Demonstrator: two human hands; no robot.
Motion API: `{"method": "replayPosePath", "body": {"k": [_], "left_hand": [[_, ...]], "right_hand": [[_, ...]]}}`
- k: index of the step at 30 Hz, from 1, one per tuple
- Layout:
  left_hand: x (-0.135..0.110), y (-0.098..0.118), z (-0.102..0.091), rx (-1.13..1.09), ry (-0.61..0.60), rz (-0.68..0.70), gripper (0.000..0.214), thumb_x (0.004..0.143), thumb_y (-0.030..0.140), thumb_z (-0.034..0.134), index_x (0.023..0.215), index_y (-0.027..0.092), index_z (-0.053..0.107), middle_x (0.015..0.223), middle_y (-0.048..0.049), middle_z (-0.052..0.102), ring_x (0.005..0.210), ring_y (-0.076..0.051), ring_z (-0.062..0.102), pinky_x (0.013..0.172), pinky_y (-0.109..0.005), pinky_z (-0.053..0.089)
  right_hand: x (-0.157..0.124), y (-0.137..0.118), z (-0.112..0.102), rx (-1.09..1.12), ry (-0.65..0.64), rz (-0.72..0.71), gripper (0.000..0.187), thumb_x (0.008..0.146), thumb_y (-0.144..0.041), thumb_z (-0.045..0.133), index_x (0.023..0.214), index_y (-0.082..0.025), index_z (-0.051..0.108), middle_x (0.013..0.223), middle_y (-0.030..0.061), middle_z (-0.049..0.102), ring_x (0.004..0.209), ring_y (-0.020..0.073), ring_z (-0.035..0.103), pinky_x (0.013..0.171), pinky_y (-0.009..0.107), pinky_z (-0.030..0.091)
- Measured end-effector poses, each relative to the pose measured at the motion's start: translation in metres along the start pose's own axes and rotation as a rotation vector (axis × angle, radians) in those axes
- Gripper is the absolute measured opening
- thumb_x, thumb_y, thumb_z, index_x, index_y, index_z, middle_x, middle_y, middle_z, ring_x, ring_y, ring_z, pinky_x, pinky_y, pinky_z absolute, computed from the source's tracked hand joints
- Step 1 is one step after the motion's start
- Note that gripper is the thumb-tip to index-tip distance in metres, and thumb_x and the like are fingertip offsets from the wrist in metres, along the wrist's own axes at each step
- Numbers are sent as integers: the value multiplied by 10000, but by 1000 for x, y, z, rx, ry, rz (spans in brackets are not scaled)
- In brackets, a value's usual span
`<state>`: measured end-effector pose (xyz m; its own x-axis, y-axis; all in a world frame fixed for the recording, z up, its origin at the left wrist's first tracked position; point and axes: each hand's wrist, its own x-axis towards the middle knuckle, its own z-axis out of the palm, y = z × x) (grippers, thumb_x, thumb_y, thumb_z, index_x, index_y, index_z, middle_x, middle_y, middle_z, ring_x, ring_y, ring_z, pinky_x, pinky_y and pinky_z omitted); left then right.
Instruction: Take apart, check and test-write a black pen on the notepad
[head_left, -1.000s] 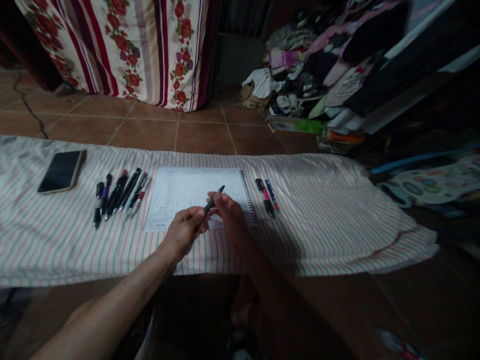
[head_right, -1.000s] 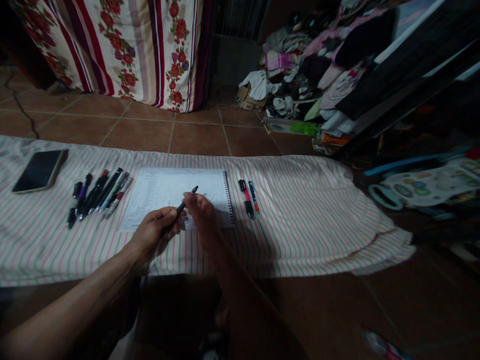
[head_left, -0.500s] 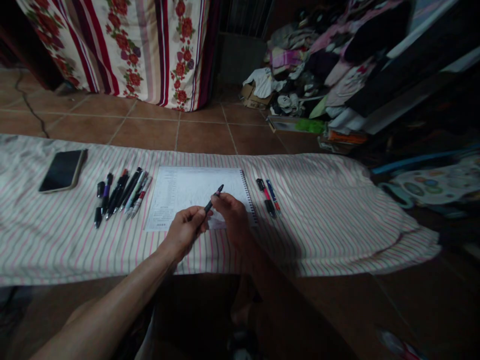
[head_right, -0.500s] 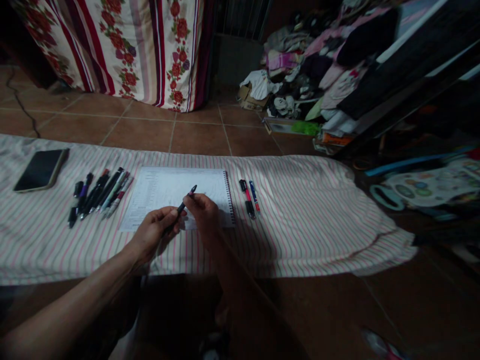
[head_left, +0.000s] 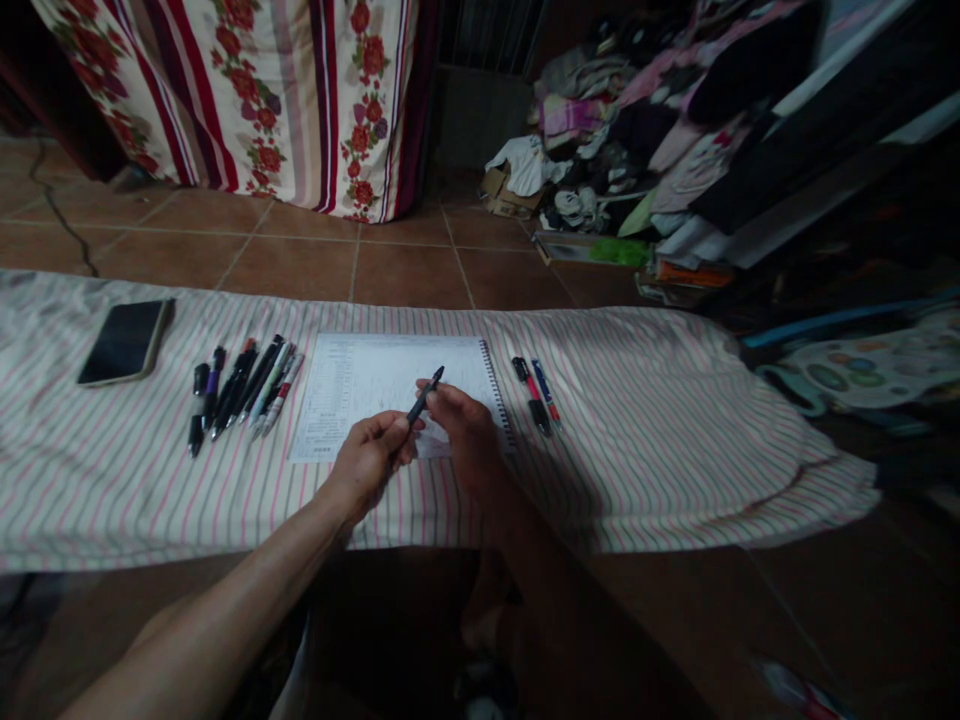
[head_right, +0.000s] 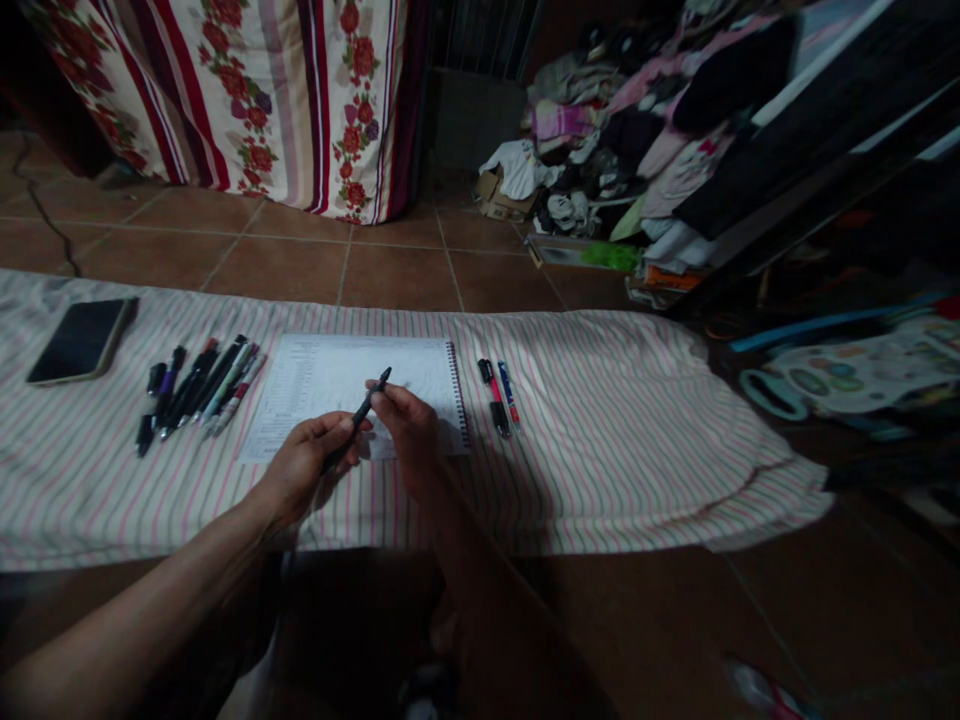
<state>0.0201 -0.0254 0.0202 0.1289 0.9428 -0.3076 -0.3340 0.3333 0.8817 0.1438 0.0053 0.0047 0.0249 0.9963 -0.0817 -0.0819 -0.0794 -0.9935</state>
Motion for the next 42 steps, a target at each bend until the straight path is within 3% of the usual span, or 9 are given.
{"method": "replayPosePath", "body": {"k": [3,11,17,25,38,42], "left_hand": [[0,-1,-1,-1,1,3,263,708,374,644,741,113,645,506,9,518,475,-80,422,480,-206,291],[1,-6,-1,-17,7,8,275,663,393,689,685,127,621,512,18,505,490,-78,419,475,-197,292],[0,-2,0,-20,5,-6,266,688,380,664,744,120,647,507,11,518,498,-86,449,482,-199,320],[1,-3,-1,-23,22,0,259,681,369,672,747,120,640,510,11,521,478,-77,439,462,-189,292],[2,-4,-1,-31,21,-2,262,667,362,672,769,124,630,506,23,500,473,-80,410,474,-199,269],[1,-3,-1,-21,21,-1,269,677,374,667,772,124,633,503,27,502,479,-77,419,479,-193,278]], "right_hand": [[-1,-1,2,32,26,27,321,652,-448,660,876,-221,697,821,15,670,790,167,581,758,320,423],[4,3,6,85,64,97,360,533,-485,710,679,-183,581,540,-40,549,525,103,466,536,250,376],[2,2,4,44,14,32,341,622,-510,643,741,-192,617,612,-26,569,583,113,492,571,258,378],[1,4,5,49,15,28,270,632,-404,675,819,-209,667,696,-7,646,675,140,572,706,302,433],[0,5,0,49,-42,16,327,700,-417,623,945,-215,698,916,44,706,873,196,627,833,366,445],[2,5,1,30,-19,-13,285,672,-388,645,897,-222,703,865,21,708,854,183,625,830,344,438]]}}
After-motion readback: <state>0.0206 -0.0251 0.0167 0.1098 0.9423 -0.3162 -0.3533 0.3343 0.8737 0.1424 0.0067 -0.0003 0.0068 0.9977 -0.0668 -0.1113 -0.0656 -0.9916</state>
